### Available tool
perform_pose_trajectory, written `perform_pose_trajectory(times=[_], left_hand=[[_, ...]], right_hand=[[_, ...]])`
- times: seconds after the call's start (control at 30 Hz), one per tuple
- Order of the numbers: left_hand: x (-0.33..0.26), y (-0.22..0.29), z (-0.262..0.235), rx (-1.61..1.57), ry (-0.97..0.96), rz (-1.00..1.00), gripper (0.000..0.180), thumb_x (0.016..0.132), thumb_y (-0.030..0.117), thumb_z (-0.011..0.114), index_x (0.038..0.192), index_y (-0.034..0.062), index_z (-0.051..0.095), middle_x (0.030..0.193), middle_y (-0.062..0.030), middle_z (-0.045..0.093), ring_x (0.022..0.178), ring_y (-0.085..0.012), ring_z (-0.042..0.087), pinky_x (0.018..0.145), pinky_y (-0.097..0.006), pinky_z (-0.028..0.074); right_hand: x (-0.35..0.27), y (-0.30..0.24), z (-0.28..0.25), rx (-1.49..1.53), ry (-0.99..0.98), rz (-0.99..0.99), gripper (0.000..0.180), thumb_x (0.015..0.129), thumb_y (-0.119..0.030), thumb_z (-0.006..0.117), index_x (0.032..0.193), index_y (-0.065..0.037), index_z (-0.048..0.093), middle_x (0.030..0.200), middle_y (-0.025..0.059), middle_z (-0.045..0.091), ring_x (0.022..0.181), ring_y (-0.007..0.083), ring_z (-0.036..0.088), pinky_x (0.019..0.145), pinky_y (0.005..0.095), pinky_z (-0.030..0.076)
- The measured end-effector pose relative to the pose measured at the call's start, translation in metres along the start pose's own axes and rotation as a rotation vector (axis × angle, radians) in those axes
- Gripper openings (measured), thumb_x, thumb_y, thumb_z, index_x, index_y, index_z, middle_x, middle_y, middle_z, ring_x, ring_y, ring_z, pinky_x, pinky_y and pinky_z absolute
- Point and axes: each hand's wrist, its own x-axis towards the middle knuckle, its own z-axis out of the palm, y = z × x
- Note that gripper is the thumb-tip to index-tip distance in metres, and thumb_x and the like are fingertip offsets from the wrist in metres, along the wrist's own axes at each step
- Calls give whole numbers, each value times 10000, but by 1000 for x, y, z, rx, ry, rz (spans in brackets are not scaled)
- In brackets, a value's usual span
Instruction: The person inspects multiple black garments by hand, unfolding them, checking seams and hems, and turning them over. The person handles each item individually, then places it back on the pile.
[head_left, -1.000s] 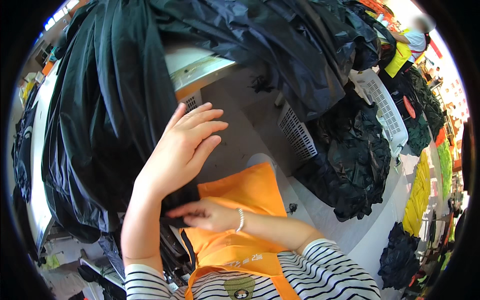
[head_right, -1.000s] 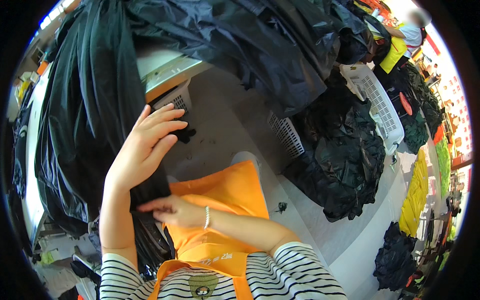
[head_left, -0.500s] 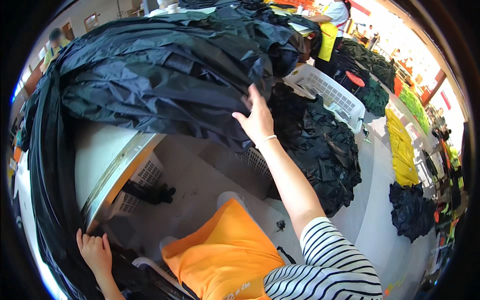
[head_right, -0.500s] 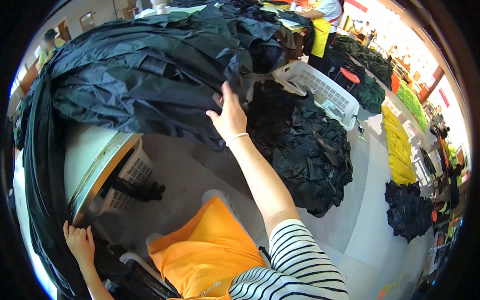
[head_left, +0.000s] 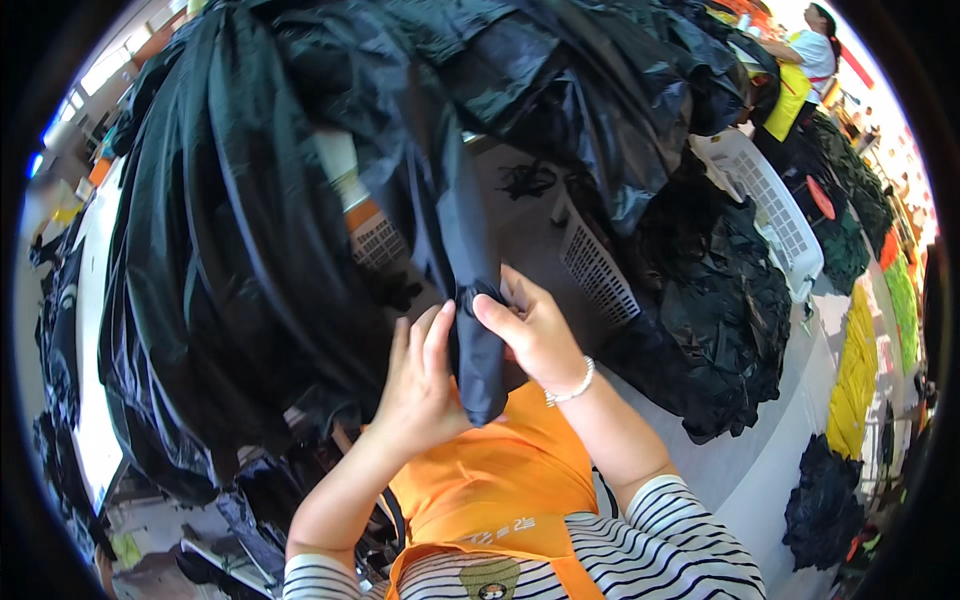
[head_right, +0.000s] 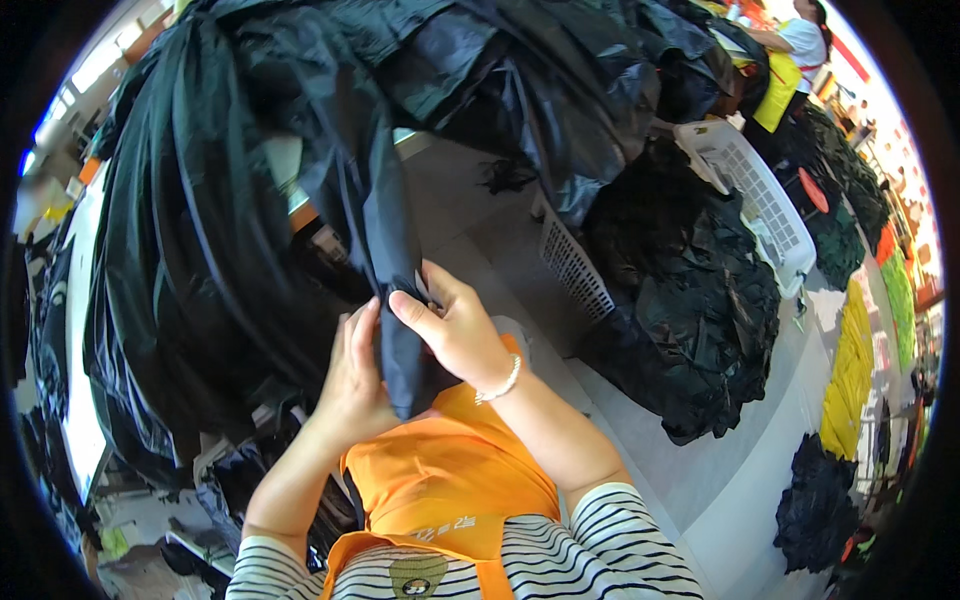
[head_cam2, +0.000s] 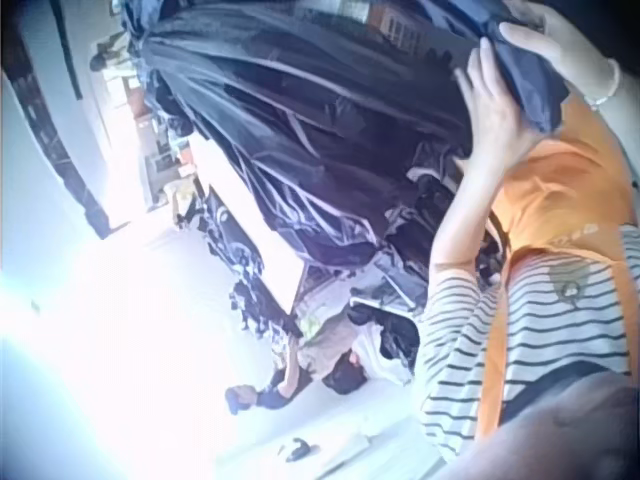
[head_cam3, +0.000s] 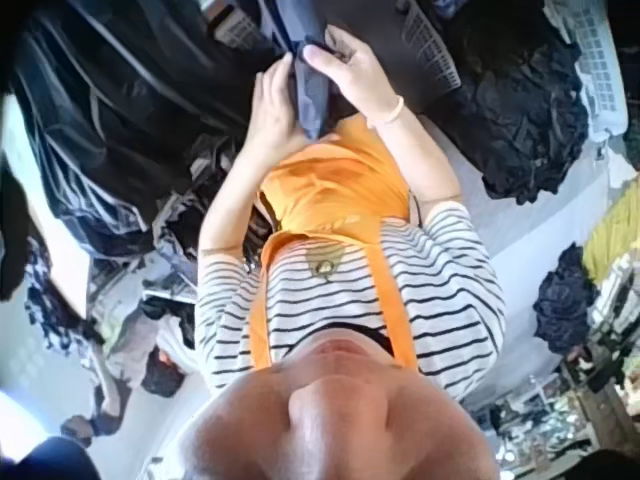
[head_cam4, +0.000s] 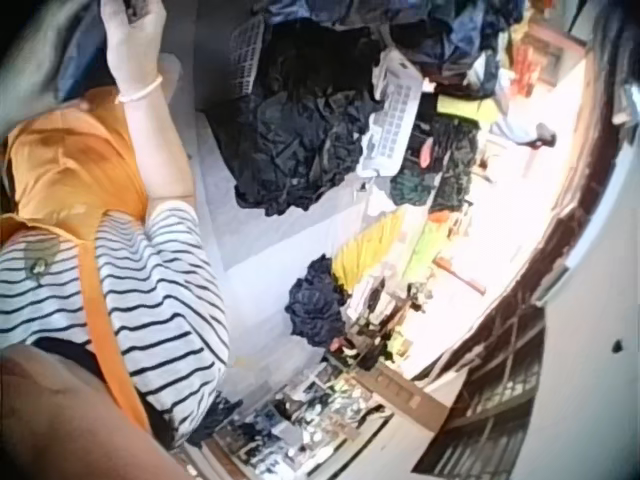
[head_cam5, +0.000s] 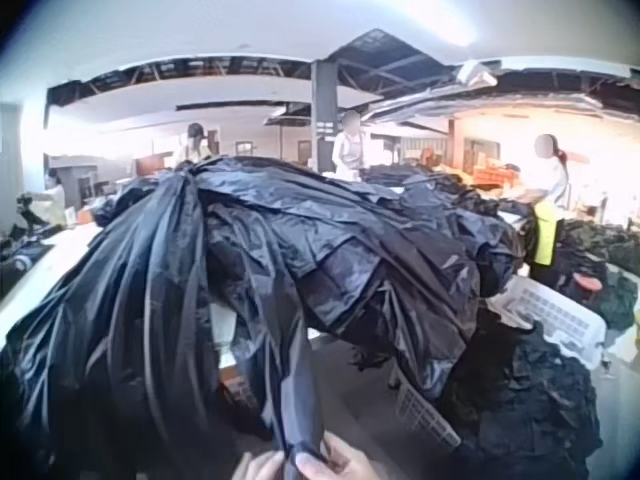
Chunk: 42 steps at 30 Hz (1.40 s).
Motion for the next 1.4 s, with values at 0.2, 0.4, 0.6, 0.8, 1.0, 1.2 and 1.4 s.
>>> perform_pose_trajectory(times=[0.2,0.4,0.6,0.8,1.0,1.2,1.4], left_hand=[[-9,-12,2,-925,128,-363,614,861,308,711,1320,-5,450,1169,-90,573,1080,-200,559,957,-328,444],[-1,-10,-21,-1049,-99,-310,541,932,388,605,1299,6,492,1209,-51,571,1085,-137,527,941,-289,432],[10,-10,-39,-867,272,-432,169,949,88,562,1091,5,596,977,21,612,927,-49,524,845,-196,410],[17,-21,-53,-1308,473,-616,162,910,108,564,925,-4,681,864,-36,703,761,-91,640,740,-195,485],[16,-21,-57,-1249,465,-731,153,884,117,575,848,9,677,786,-22,689,690,-99,636,691,-194,486],[35,-14,-58,-426,384,-324,438,726,-122,440,1128,5,560,944,-57,624,893,-135,601,862,-252,461],[42,-5,-67,-600,205,-418,360,707,-107,366,928,-55,645,805,-47,648,832,-108,600,809,-225,456]], right_hand=[[-2,-30,-7,-310,-269,-91,943,752,-283,816,1469,9,276,1454,148,424,562,-23,271,536,115,297],[-10,-17,18,-817,-22,-432,334,767,-59,758,1075,12,652,993,103,685,661,83,598,562,219,461],[-2,-37,-9,-512,253,-297,332,943,-176,594,648,-32,543,559,-75,419,521,12,325,479,208,253],[-2,-44,-15,-254,250,-125,274,943,-198,594,714,-49,614,675,-80,523,631,15,427,608,202,345],[-5,-50,-22,-90,242,-49,247,943,-228,584,887,-6,678,839,-9,658,763,55,585,733,211,452],[-2,-49,-19,-153,261,-44,238,943,-224,581,862,-21,676,826,-22,649,749,47,567,716,216,441],[-5,-44,-21,-270,202,-72,225,936,-204,593,795,-35,644,737,-66,565,692,19,475,651,193,384]])
